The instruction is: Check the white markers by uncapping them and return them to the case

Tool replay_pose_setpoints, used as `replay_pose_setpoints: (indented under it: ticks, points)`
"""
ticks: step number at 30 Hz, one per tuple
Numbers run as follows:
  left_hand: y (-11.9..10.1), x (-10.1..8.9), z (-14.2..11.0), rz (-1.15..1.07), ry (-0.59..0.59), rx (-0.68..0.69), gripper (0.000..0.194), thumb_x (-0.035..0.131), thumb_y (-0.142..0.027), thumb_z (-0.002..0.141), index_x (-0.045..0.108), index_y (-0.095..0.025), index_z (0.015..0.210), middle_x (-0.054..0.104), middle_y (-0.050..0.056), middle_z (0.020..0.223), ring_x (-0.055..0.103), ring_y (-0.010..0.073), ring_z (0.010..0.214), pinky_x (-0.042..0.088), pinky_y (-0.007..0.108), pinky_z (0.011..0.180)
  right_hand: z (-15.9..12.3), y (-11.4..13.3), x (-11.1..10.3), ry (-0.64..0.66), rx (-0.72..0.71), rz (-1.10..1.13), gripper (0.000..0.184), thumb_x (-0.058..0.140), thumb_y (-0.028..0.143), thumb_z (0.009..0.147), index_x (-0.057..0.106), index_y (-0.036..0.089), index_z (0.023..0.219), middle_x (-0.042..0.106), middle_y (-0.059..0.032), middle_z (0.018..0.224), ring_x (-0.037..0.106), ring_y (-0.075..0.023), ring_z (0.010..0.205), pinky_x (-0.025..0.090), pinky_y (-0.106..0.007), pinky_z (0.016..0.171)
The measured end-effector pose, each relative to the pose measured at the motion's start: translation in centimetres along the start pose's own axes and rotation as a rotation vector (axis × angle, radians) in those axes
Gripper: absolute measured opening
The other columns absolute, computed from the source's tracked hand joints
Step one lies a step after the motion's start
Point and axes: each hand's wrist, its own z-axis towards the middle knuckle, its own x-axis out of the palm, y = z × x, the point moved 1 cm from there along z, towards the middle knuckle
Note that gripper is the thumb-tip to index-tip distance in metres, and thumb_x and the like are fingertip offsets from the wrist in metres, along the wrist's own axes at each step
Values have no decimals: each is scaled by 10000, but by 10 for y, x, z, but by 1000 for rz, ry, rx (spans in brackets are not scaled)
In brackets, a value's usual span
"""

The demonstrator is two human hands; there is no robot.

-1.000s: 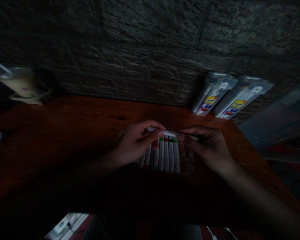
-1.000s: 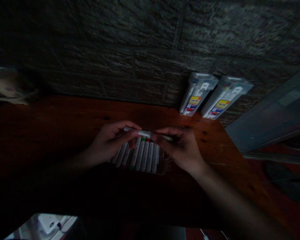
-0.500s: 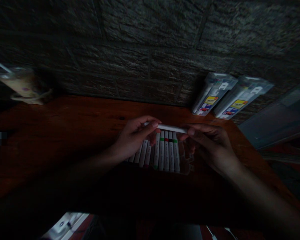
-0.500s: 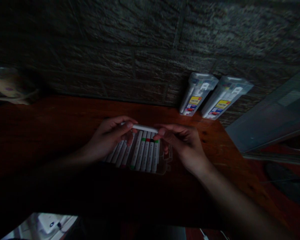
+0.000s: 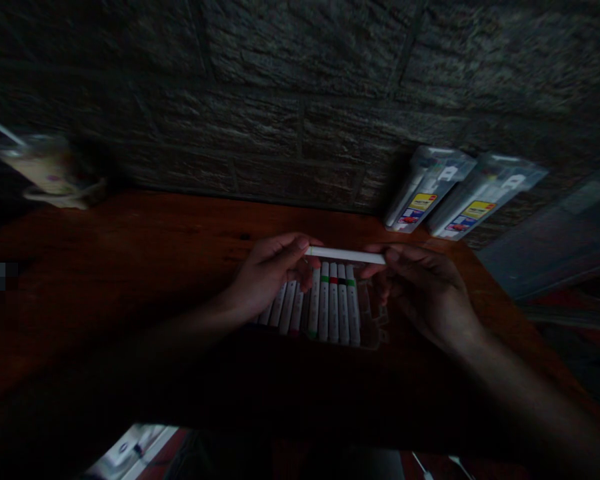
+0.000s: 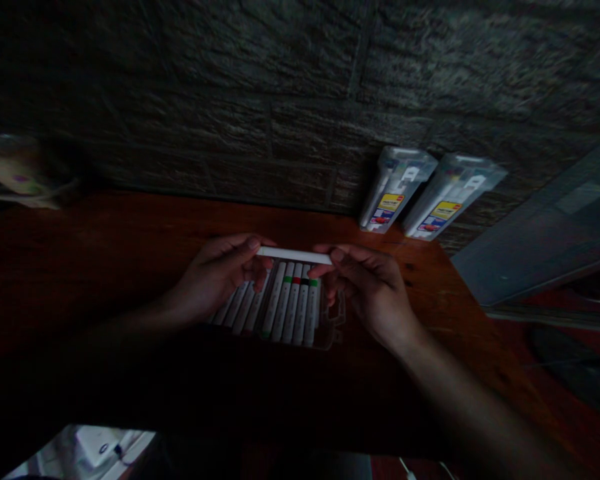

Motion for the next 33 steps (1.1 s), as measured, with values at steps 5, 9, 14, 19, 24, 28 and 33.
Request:
replay_pose_setpoints:
  ticks: [5, 9, 14, 19, 24, 28, 33]
  points:
    - [-1, 0, 0, -24, 1, 5, 243, 672, -336, 935, 707, -106, 1006, 707, 48, 767, 626, 117, 536, 507, 245, 516, 1, 2, -1, 13, -6, -29, 183, 653, 318, 915, 767, 199, 997, 770, -68, 812, 609, -141, 534, 547, -268, 478]
    - [-3, -1, -1, -67, 21, -7, 256, 662, -327, 932, 723, -100, 1032, 754, 90, 812, 634, 129, 550, 511, 255, 527, 2, 2, -2, -22, 2, -19, 153, 636, 286, 915, 745, 200, 978, 758, -57, 783, 612, -137, 526, 540, -259, 473]
    - [-6, 0, -3, -107, 103, 19, 283, 626, -303, 956, 731, -88, 1108, 786, 151, 928, 659, 145, 591, 519, 265, 549, 6, -2, -5, -92, 1, 44, 100, 660, 255, 896, 729, 190, 926, 753, -47, 745, 597, -119, 506, 525, -226, 456]
    - [-9, 2, -5, -114, 161, 34, 323, 626, -320, 962, 731, -99, 1172, 788, 178, 1004, 664, 144, 591, 527, 271, 556, 9, -4, -10, -121, 8, 52, 106, 681, 291, 909, 718, 195, 936, 752, -36, 734, 590, -108, 483, 520, -206, 435]
    - [-8, 2, -6, -72, 214, 57, 368, 616, -329, 983, 697, -111, 1269, 764, 204, 1133, 670, 133, 600, 540, 270, 572, 10, -5, -12, -134, 38, 82, 82, 717, 283, 889, 709, 203, 903, 755, -26, 723, 602, -97, 476, 521, -186, 428]
    - [-8, 3, -8, 34, 232, 95, 434, 615, -328, 996, 626, -128, 1382, 745, 204, 1202, 674, 114, 605, 541, 251, 585, 12, -5, -12, -162, 88, 156, 58, 727, 232, 867, 722, 183, 897, 749, -24, 696, 603, -80, 469, 523, -150, 426]
    - [-14, 7, -12, 220, 219, 159, 445, 625, -310, 994, 614, -127, 1399, 765, 179, 1170, 639, 72, 566, 518, 216, 592, 12, -5, -11, -199, 135, 229, 44, 732, 189, 836, 729, 158, 868, 752, -34, 686, 608, -75, 458, 521, -133, 415]
